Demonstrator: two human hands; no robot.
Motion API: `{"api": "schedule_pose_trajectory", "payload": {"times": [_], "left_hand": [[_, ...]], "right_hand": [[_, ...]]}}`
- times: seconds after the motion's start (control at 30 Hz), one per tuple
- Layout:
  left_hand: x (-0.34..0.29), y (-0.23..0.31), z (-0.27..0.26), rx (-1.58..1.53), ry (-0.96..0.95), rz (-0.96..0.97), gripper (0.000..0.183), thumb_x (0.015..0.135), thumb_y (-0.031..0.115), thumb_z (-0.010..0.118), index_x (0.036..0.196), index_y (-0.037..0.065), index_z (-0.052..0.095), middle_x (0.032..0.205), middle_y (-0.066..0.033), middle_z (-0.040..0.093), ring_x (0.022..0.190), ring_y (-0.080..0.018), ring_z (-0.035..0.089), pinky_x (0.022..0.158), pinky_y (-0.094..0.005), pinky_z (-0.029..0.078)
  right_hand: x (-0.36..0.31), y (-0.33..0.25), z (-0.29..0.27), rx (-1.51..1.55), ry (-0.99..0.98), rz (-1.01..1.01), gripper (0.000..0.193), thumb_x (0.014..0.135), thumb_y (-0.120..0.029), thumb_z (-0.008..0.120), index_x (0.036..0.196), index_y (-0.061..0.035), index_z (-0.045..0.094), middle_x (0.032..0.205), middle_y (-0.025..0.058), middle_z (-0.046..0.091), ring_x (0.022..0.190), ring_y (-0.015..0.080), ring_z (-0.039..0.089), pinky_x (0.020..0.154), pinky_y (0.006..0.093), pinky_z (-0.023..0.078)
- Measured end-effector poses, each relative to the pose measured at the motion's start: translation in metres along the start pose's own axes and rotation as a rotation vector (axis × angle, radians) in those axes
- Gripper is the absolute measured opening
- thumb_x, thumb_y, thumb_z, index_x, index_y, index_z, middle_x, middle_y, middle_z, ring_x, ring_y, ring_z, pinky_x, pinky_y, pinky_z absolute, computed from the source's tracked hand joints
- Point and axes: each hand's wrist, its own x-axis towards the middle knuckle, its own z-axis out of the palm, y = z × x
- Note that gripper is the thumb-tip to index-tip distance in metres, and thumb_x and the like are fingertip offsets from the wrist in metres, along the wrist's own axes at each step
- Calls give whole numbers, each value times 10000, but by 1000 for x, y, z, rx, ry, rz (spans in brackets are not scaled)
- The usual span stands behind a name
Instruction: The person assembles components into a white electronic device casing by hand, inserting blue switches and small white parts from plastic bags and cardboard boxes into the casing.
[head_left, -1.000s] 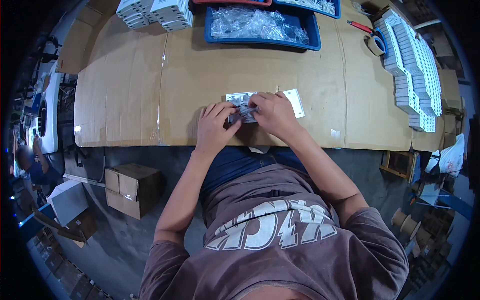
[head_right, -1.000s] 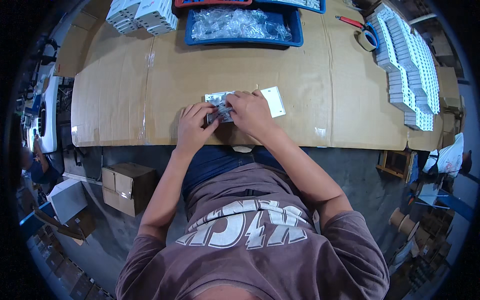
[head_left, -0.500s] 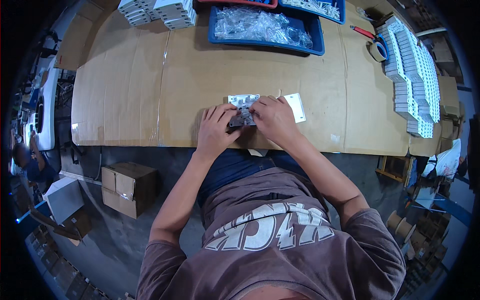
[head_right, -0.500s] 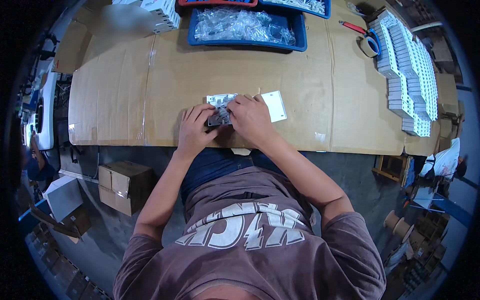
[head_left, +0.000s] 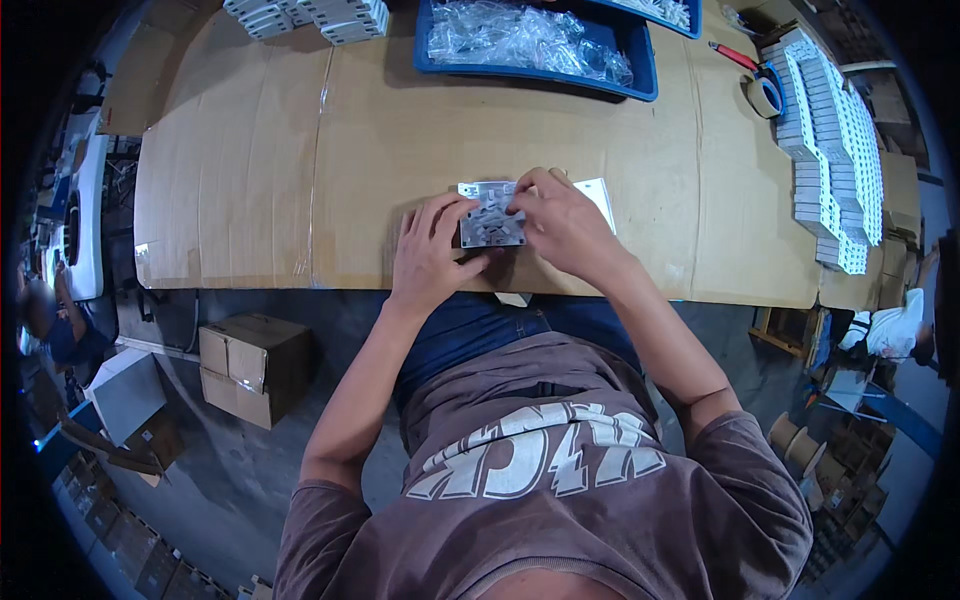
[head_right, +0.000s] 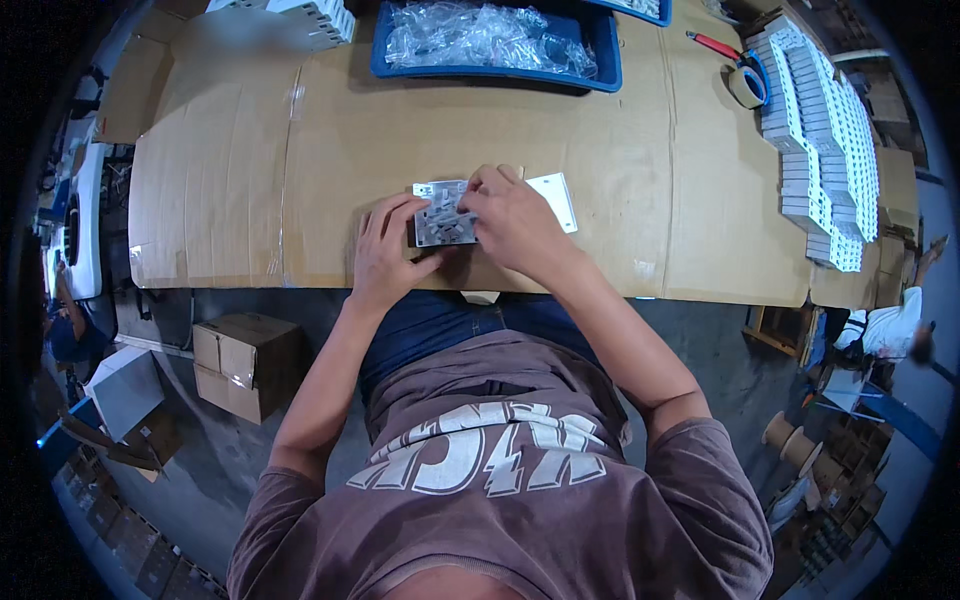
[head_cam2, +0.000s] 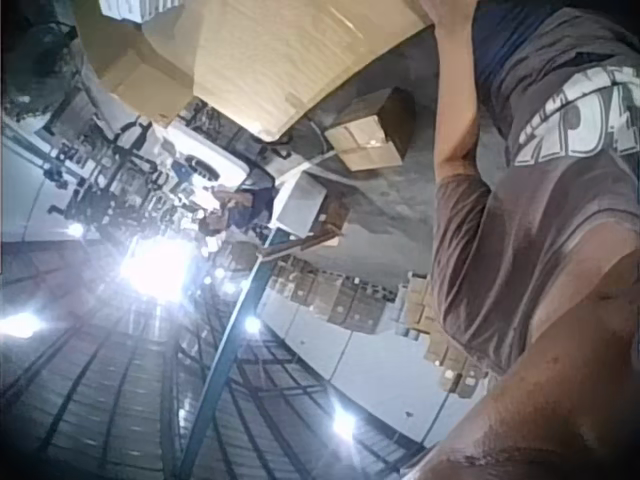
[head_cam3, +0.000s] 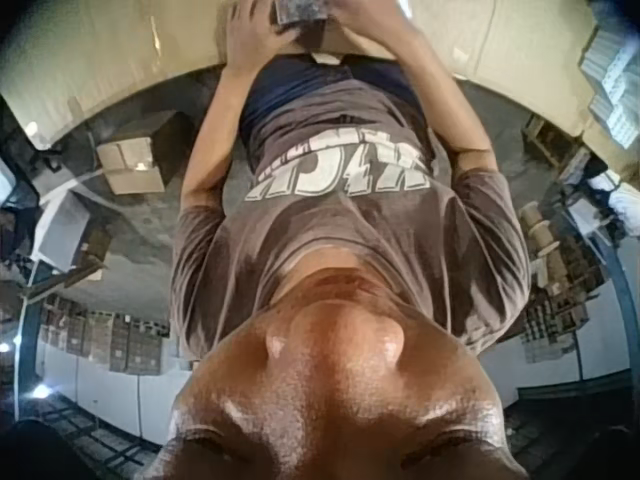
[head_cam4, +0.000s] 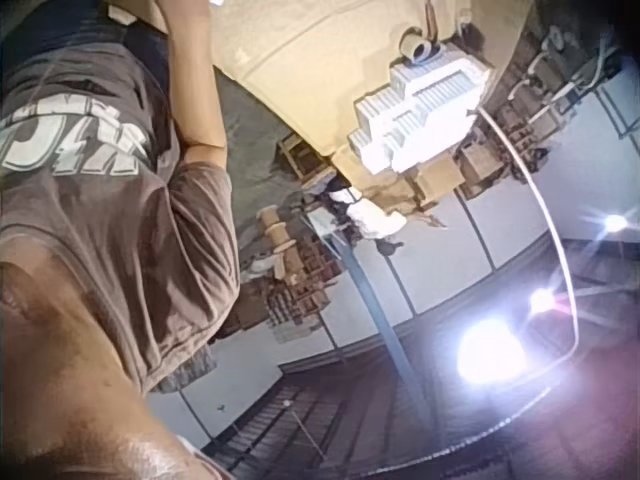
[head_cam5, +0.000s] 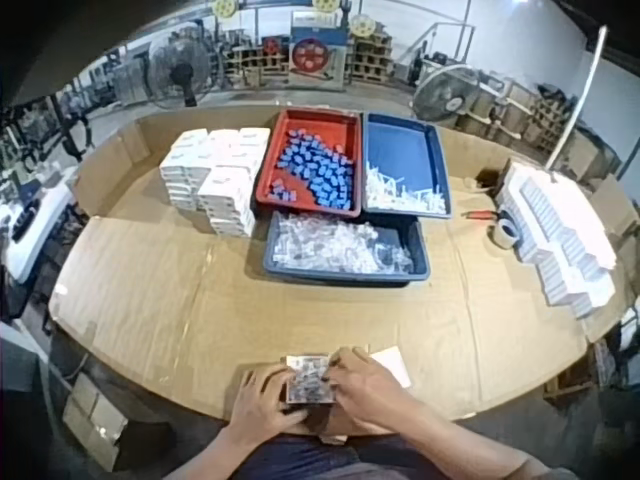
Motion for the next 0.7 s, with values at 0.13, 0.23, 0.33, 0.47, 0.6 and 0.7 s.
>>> {"api": "schedule_pose_trajectory", "payload": {"times": [0.13,0.23,0.33,0.47,0.6,0.7], "left_hand": [[20,5,-6,-12,30,-35,842,622,286,948,1356,128,565,1365,-101,569,1279,-318,543,1047,-475,420],[22,2,-13,44,37,-29,932,658,427,913,1436,102,515,1411,-122,542,1310,-336,516,1100,-522,369],[23,-1,-10,111,-26,-52,1018,671,538,877,1483,67,483,1429,-148,540,1351,-348,492,1134,-537,342],[22,3,-10,111,-75,-47,1024,671,582,868,1449,24,504,1410,-171,554,1373,-350,482,1152,-545,318],[23,5,-13,103,-147,-90,1066,689,604,863,1498,29,473,1443,-167,528,1404,-342,454,1177,-541,290],[24,9,-20,109,-186,-111,1003,757,611,813,1526,72,461,1456,-122,534,1438,-297,439,1195,-521,286]], "right_hand": [[19,4,-50,214,3,127,144,897,-53,678,1024,-14,734,1018,136,672,980,340,658,858,424,537],[47,1,-80,273,-18,147,134,941,-76,697,1055,-12,729,1008,118,708,925,278,680,819,383,530],[86,17,-101,309,11,161,114,962,-84,711,1056,-26,736,952,80,727,875,184,673,792,326,510],[172,57,-132,165,284,-20,169,948,-99,711,1092,-20,752,968,147,764,845,240,710,768,353,541],[299,103,-153,-122,402,-53,275,944,-222,699,1156,-52,742,1008,146,774,930,355,732,824,436,566],[380,138,-151,-268,387,-44,323,937,-266,705,1196,-76,734,1077,147,753,1016,364,711,890,465,565]]}}
